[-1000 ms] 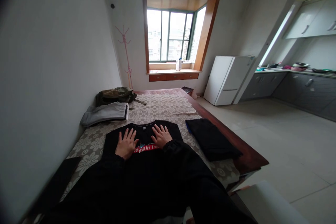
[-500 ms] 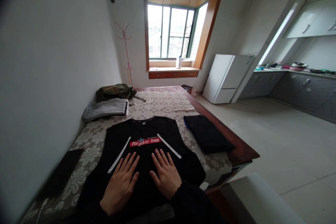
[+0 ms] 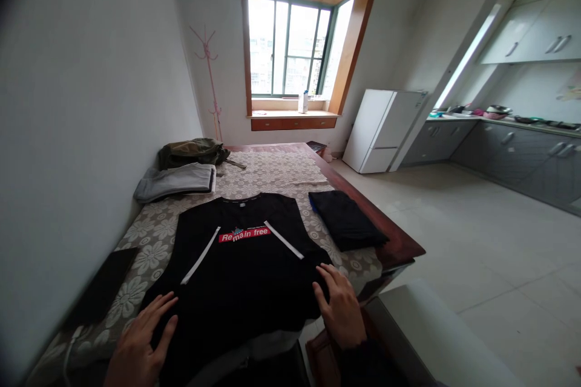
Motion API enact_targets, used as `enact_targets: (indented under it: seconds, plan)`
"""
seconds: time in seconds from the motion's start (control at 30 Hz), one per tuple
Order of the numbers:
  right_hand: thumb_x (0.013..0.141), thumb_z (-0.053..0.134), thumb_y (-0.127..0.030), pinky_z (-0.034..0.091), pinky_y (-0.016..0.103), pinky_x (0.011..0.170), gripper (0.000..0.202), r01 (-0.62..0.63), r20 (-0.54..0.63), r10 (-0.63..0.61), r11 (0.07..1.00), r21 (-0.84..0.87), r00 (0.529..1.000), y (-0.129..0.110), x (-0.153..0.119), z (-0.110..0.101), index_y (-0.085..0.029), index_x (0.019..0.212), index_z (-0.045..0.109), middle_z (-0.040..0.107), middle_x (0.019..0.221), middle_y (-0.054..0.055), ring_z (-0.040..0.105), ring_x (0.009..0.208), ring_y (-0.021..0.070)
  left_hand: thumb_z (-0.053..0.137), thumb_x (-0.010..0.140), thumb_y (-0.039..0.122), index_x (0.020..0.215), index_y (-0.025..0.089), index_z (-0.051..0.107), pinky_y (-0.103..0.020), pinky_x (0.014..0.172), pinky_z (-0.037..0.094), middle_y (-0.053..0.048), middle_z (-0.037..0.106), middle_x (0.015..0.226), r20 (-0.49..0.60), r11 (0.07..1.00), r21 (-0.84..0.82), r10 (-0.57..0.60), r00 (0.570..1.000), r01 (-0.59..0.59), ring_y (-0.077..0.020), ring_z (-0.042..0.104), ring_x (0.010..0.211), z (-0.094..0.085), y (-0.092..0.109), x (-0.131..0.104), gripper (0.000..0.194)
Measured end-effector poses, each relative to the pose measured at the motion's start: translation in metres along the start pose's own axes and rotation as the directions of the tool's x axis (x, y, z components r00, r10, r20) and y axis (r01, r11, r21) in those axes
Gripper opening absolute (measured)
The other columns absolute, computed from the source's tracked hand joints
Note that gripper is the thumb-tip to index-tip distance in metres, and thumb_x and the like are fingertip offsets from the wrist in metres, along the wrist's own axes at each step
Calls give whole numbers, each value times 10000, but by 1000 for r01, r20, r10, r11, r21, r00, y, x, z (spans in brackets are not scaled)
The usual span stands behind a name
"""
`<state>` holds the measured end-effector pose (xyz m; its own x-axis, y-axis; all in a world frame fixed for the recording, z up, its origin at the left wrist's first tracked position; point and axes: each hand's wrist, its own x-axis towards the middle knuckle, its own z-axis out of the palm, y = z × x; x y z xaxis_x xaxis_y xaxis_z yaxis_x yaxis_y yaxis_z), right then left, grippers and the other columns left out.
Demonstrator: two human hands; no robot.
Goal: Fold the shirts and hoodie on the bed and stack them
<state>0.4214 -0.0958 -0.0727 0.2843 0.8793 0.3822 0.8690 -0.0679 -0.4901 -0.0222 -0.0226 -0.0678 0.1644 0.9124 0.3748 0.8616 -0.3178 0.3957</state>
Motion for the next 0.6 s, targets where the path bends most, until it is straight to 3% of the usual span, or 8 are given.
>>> enact_targets:
  seconds: [0.2,0.37,0.5,0.6]
  plan:
    - [953,393,-214,427,485,1175,471,105,14,-105,994,17,994,13,22,-3,-251,1390,566,543,1502,80,511,1388,253,445,936,509,1248,239,673,-513,1130,430,-91,693,1347,-41,993,21,-118,992,119,-290,596,1290,-22,-8,12,471]
    - [971,432,-263,350,535,1219,568,183,51,-179,980,-81,982,15,33,12,-271,1539,419,392,1629,80,359,1502,279,417,961,468,1304,239,645,-548,1193,333,-78,642,1432,-35,988,100,-119,992,121,-298,488,1412,-18,-8,7,472]
    - [1005,384,-274,333,509,1230,554,227,119,-215,969,-98,969,16,29,23,-272,1559,385,450,1596,69,387,1489,246,391,980,452,1345,244,612,-568,1217,281,-60,614,1468,-11,981,153,-120,993,120,-303,431,1457,-14,-8,3,475]
    - [1011,392,-346,332,526,1222,558,178,98,-164,970,-165,982,16,25,26,-232,1558,388,470,1580,93,418,1468,267,390,979,447,1330,238,612,-577,1216,271,-75,614,1463,-37,972,196,-127,991,132,-312,436,1450,-15,-6,3,466]
